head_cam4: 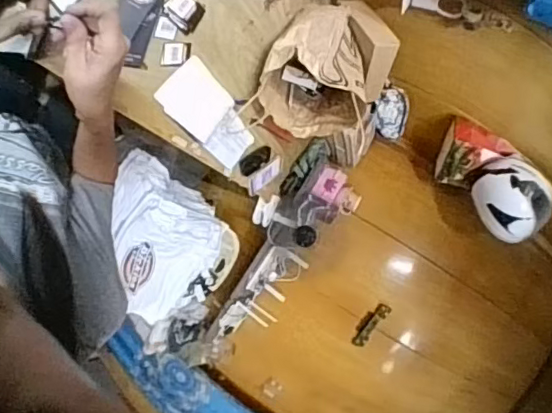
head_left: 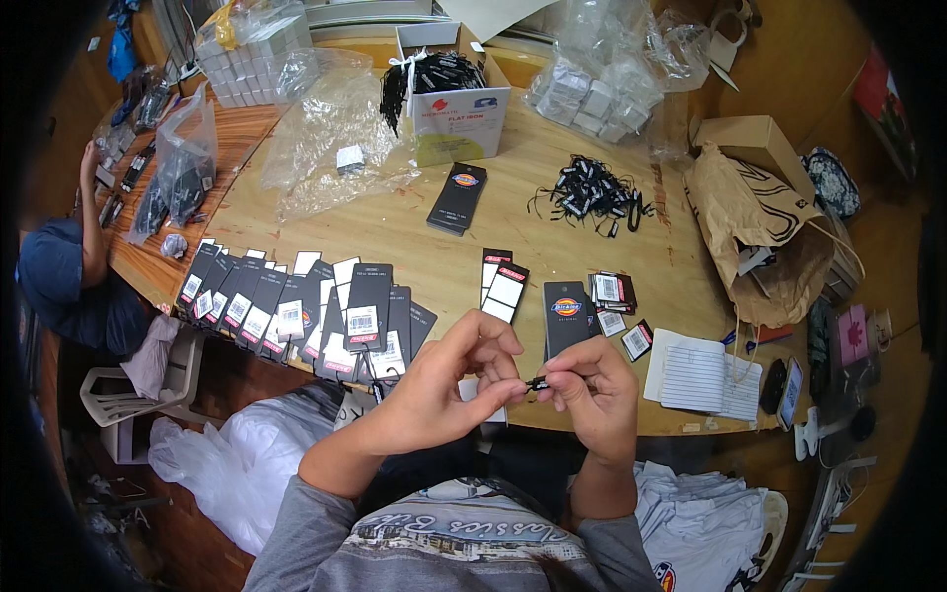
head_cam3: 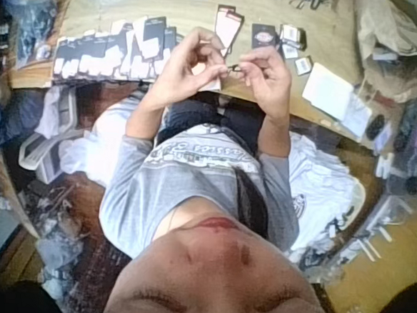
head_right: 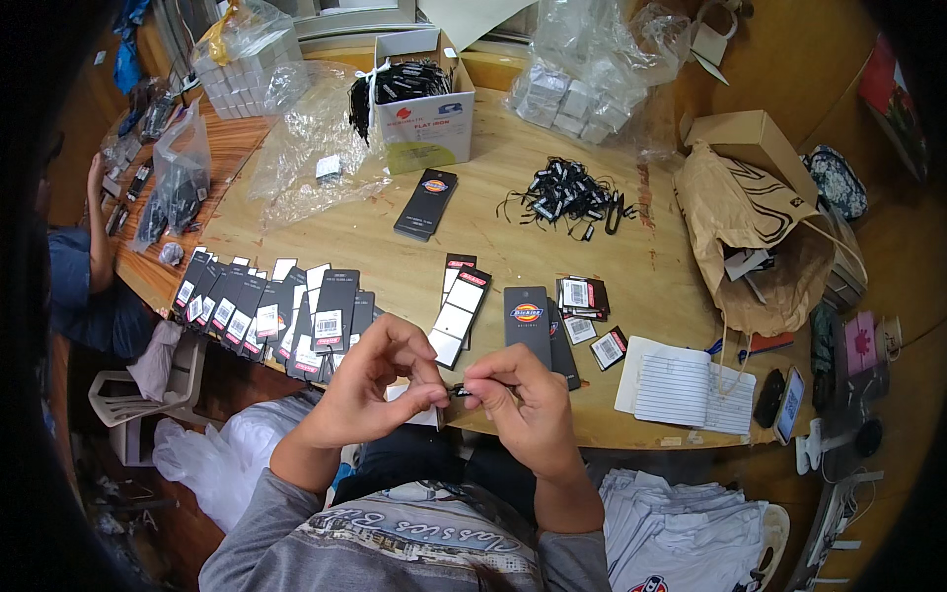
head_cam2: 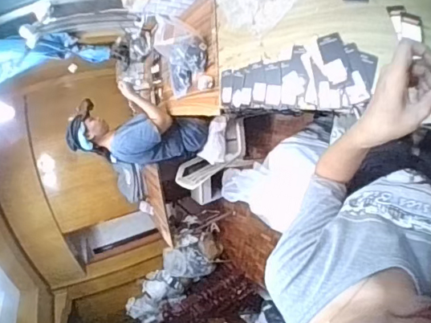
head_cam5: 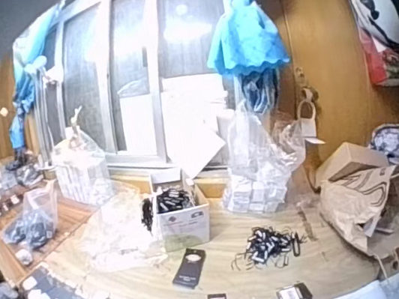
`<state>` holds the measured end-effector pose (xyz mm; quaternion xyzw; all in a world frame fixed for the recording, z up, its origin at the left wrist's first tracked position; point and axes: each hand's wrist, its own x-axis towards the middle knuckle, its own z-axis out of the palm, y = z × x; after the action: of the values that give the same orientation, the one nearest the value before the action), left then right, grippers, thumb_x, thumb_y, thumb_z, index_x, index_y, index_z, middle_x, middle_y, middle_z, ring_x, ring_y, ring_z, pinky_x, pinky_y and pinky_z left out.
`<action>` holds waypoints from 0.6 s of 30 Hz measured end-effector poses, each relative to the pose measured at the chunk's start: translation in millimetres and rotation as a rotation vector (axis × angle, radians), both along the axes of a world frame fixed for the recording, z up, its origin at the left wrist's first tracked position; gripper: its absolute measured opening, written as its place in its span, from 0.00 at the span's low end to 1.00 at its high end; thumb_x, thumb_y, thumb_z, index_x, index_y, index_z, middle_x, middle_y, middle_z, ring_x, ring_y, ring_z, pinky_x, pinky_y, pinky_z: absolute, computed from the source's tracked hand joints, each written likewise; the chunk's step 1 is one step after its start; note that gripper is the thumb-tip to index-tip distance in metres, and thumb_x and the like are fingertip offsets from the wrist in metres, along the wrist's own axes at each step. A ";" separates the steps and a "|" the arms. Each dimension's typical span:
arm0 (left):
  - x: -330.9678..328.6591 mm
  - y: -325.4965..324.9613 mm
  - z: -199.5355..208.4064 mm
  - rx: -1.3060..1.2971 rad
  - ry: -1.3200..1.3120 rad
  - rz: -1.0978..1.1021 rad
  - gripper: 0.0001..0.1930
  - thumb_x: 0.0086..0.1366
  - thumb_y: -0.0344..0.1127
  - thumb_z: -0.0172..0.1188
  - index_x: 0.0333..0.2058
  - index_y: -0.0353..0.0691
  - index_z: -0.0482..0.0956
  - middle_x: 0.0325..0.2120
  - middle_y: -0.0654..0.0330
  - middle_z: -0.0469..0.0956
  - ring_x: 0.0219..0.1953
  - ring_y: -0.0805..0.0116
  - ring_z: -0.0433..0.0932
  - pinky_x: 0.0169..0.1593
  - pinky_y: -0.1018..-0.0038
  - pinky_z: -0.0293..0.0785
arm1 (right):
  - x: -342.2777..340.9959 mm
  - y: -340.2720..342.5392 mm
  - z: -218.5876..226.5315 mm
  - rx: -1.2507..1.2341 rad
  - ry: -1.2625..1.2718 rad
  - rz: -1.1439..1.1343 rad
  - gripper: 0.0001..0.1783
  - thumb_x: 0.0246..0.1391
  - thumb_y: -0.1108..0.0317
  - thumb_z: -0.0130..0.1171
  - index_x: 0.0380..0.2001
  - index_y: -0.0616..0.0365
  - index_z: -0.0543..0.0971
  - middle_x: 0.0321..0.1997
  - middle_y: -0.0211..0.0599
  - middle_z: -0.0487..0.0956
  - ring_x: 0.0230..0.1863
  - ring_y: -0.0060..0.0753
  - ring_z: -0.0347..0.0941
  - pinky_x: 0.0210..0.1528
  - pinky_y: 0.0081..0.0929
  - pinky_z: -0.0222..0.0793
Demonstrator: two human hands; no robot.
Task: The person sits at a cluttered table and repeatedly picks up small black electronic components and rectangular cardboard tags. They attach each component to a tag and place the finished unit on a growing stack. A second person works in the background on similar items.
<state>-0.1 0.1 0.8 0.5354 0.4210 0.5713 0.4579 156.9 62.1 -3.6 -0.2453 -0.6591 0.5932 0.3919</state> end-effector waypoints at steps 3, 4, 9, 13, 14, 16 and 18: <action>-1.8 0.3 2.8 -0.025 0.051 -0.032 0.14 0.50 0.21 0.54 0.34 0.35 0.59 0.22 0.60 0.69 0.26 0.77 0.72 0.31 0.83 0.66 | -0.4 1.7 1.4 0.038 -0.041 0.010 0.03 0.45 0.79 0.50 0.26 0.65 0.69 0.20 0.35 0.73 0.22 0.20 0.71 0.25 0.14 0.65; -2.6 0.6 3.6 -0.039 0.073 -0.047 0.14 0.50 0.21 0.54 0.33 0.35 0.59 0.23 0.59 0.70 0.27 0.75 0.72 0.32 0.82 0.67 | -0.2 2.4 1.6 0.054 -0.059 0.014 0.03 0.45 0.79 0.50 0.26 0.66 0.69 0.20 0.35 0.73 0.22 0.20 0.71 0.25 0.14 0.65; -4.0 2.8 -0.2 -0.028 0.040 -0.093 0.18 0.48 0.21 0.56 0.35 0.36 0.57 0.24 0.58 0.69 0.27 0.74 0.72 0.31 0.82 0.66 | 2.6 5.0 3.1 0.093 -0.111 0.062 0.03 0.45 0.78 0.51 0.26 0.64 0.68 0.21 0.35 0.72 0.20 0.18 0.68 0.23 0.12 0.62; -2.2 10.0 -9.1 0.094 -0.075 -0.080 0.23 0.45 0.22 0.60 0.37 0.38 0.56 0.25 0.57 0.69 0.28 0.73 0.71 0.31 0.81 0.66 | 0.7 3.7 6.1 0.036 -0.061 0.103 0.04 0.45 0.77 0.51 0.25 0.63 0.67 0.22 0.35 0.71 0.19 0.17 0.66 0.22 0.11 0.61; -1.4 10.9 -10.2 0.091 -0.113 -0.099 0.24 0.45 0.22 0.60 0.37 0.39 0.56 0.26 0.57 0.69 0.29 0.73 0.70 0.31 0.81 0.66 | 0.3 2.5 6.3 0.005 -0.028 0.096 0.03 0.45 0.78 0.51 0.25 0.64 0.68 0.22 0.34 0.72 0.20 0.18 0.67 0.23 0.12 0.62; -0.6 11.6 -11.4 0.085 -0.189 -0.137 0.25 0.43 0.22 0.61 0.38 0.39 0.55 0.26 0.57 0.69 0.29 0.73 0.70 0.30 0.81 0.66 | -0.6 -0.5 6.0 -0.058 0.038 0.083 0.02 0.44 0.79 0.51 0.24 0.65 0.69 0.22 0.34 0.73 0.22 0.19 0.70 0.25 0.14 0.64; -0.2 11.5 -11.0 0.057 -0.219 -0.148 0.26 0.43 0.23 0.62 0.38 0.39 0.55 0.26 0.57 0.69 0.29 0.73 0.70 0.31 0.81 0.65 | -0.7 -0.5 1.3 -0.044 0.064 0.095 0.02 0.45 0.79 0.51 0.24 0.65 0.69 0.22 0.33 0.73 0.22 0.18 0.69 0.25 0.13 0.64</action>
<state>-0.3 11.6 -10.2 0.5123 0.3113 0.6028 0.5266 156.3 61.6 -2.3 -0.2030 -0.6439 0.6331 0.3786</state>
